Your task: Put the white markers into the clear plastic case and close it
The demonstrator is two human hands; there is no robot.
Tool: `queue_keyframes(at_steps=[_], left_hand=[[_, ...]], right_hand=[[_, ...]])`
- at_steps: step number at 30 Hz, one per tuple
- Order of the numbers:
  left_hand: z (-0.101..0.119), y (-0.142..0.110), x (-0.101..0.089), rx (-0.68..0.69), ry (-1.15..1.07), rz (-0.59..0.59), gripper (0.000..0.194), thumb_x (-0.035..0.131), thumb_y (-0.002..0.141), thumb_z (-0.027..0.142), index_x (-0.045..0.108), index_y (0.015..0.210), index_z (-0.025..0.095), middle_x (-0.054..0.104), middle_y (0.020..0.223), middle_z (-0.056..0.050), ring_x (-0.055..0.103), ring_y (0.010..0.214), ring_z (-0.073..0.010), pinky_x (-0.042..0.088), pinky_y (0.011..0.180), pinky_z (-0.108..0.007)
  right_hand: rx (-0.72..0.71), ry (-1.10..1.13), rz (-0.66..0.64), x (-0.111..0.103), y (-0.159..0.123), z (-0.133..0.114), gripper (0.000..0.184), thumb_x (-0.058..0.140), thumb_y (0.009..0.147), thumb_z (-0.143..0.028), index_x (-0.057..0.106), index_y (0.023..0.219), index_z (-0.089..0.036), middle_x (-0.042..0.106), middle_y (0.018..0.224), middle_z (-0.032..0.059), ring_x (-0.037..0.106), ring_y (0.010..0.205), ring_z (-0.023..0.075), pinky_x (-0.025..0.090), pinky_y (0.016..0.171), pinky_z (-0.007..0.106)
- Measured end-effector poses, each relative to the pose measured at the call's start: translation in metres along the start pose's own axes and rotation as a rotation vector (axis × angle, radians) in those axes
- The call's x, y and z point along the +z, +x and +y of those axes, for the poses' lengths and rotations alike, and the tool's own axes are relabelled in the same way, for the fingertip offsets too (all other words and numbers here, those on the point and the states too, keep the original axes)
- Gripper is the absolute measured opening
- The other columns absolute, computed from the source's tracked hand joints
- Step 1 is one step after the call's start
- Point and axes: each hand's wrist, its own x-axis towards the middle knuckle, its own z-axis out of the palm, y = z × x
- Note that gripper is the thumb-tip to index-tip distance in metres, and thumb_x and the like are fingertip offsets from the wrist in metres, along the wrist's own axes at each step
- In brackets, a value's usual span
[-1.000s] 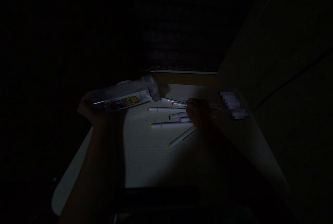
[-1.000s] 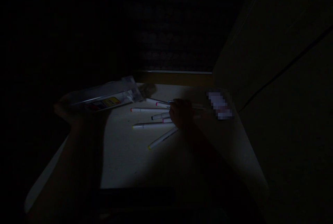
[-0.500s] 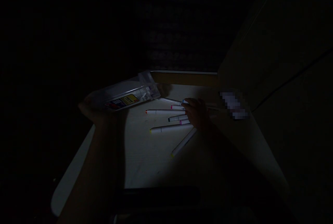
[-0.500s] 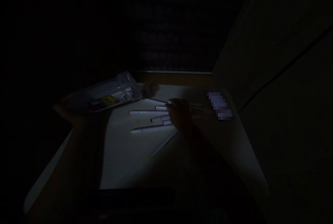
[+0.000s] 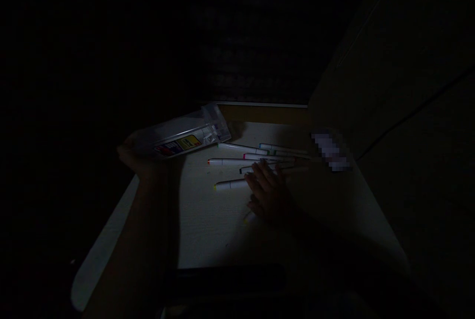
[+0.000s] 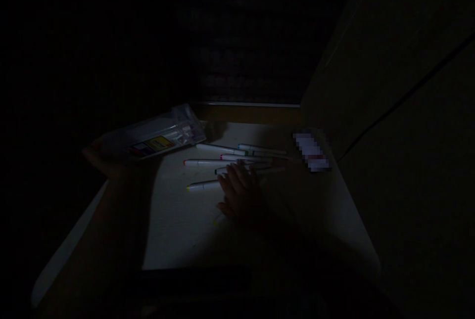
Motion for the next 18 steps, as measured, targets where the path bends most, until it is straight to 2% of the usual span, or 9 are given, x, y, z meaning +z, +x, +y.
queue_keyframes(at_steps=[2, 5, 8, 10, 12, 13, 15, 16, 18], left_hand=[[-0.001, -0.002, 0.0, 0.004, 0.0, -0.034, 0.052, 0.01, 0.087, 0.053, 0.046, 0.094, 0.016, 0.057, 0.097, -0.01, 0.055, 0.094, -0.023, 0.044, 0.081, -0.042], [-0.002, -0.002, 0.0, 0.007, 0.061, 0.027, 0.048, 0.014, 0.086, 0.049, 0.048, 0.087, 0.014, 0.057, 0.091, -0.009, 0.056, 0.085, -0.0223, 0.044, 0.077, -0.041], [-0.002, -0.001, 0.001, -0.017, 0.083, 0.024, 0.041, 0.023, 0.082, 0.047, 0.049, 0.089, 0.015, 0.058, 0.09, -0.008, 0.056, 0.085, -0.0247, 0.044, 0.072, -0.04], [-0.002, 0.0, 0.003, -0.047, 0.152, 0.11, 0.037, 0.03, 0.077, 0.043, 0.052, 0.083, 0.014, 0.057, 0.081, -0.006, 0.054, 0.075, -0.021, 0.043, 0.066, -0.035], [-0.002, 0.001, 0.005, -0.057, 0.178, 0.165, 0.033, 0.033, 0.073, 0.038, 0.055, 0.079, 0.014, 0.057, 0.076, -0.006, 0.053, 0.072, -0.0193, 0.041, 0.063, -0.032], [-0.003, 0.002, 0.006, -0.074, 0.186, 0.143, 0.032, 0.035, 0.072, 0.037, 0.056, 0.079, 0.014, 0.057, 0.075, -0.006, 0.053, 0.072, -0.0194, 0.042, 0.063, -0.031], [-0.004, 0.002, 0.007, -0.104, 0.21, 0.14, 0.031, 0.038, 0.07, 0.036, 0.059, 0.078, 0.014, 0.059, 0.075, -0.006, 0.054, 0.072, -0.0196, 0.042, 0.063, -0.031], [-0.005, 0.002, 0.007, -0.107, 0.211, 0.162, 0.031, 0.039, 0.069, 0.035, 0.06, 0.077, 0.014, 0.059, 0.074, -0.006, 0.054, 0.071, -0.0192, 0.042, 0.063, -0.031], [-0.006, 0.003, 0.006, -0.109, 0.187, 0.13, 0.029, 0.043, 0.067, 0.037, 0.061, 0.075, 0.015, 0.059, 0.075, -0.005, 0.054, 0.071, -0.0188, 0.043, 0.063, -0.03]], right_hand=[[0.121, -0.045, 0.034, 0.007, 0.008, -0.001, 0.062, 0.041, 0.09, -0.046, 0.036, 0.141, -0.011, 0.026, 0.15, 0.0197, 0.016, 0.141, 0.0338, 0.01, 0.111, 0.056], [0.269, -0.086, 0.097, 0.011, 0.028, -0.002, 0.06, 0.039, 0.091, -0.043, 0.036, 0.141, -0.009, 0.025, 0.15, 0.0225, 0.018, 0.14, 0.0364, 0.014, 0.108, 0.06], [0.35, -0.097, 0.146, 0.01, 0.046, 0.0, 0.057, 0.036, 0.093, -0.042, 0.039, 0.139, -0.009, 0.028, 0.148, 0.0225, 0.02, 0.139, 0.0376, 0.013, 0.107, 0.063], [0.364, -0.083, 0.176, 0.008, 0.055, 0.004, 0.055, 0.036, 0.093, -0.04, 0.041, 0.137, -0.009, 0.033, 0.146, 0.0217, 0.022, 0.138, 0.0371, 0.014, 0.107, 0.063], [0.344, -0.038, 0.217, 0.005, 0.06, 0.009, 0.049, 0.038, 0.093, -0.036, 0.046, 0.133, -0.01, 0.042, 0.142, 0.019, 0.028, 0.135, 0.0351, 0.017, 0.107, 0.061], [0.315, 0.0, 0.254, 0.003, 0.061, 0.011, 0.044, 0.039, 0.092, -0.034, 0.05, 0.129, -0.012, 0.048, 0.137, 0.017, 0.034, 0.131, 0.0331, 0.02, 0.107, 0.059], [0.22, 0.117, 0.36, -0.005, 0.063, 0.015, 0.035, 0.039, 0.092, -0.027, 0.058, 0.118, -0.014, 0.059, 0.124, 0.0128, 0.046, 0.12, 0.0267, 0.029, 0.105, 0.051], [0.162, 0.189, 0.415, -0.009, 0.065, 0.016, 0.032, 0.04, 0.091, -0.024, 0.061, 0.112, -0.015, 0.062, 0.117, 0.0112, 0.051, 0.114, 0.0233, 0.035, 0.102, 0.045], [0.077, 0.34, 0.479, -0.019, 0.069, 0.012, 0.03, 0.04, 0.089, -0.019, 0.063, 0.107, -0.016, 0.066, 0.106, 0.0098, 0.056, 0.102, 0.0187, 0.044, 0.093, 0.035]])
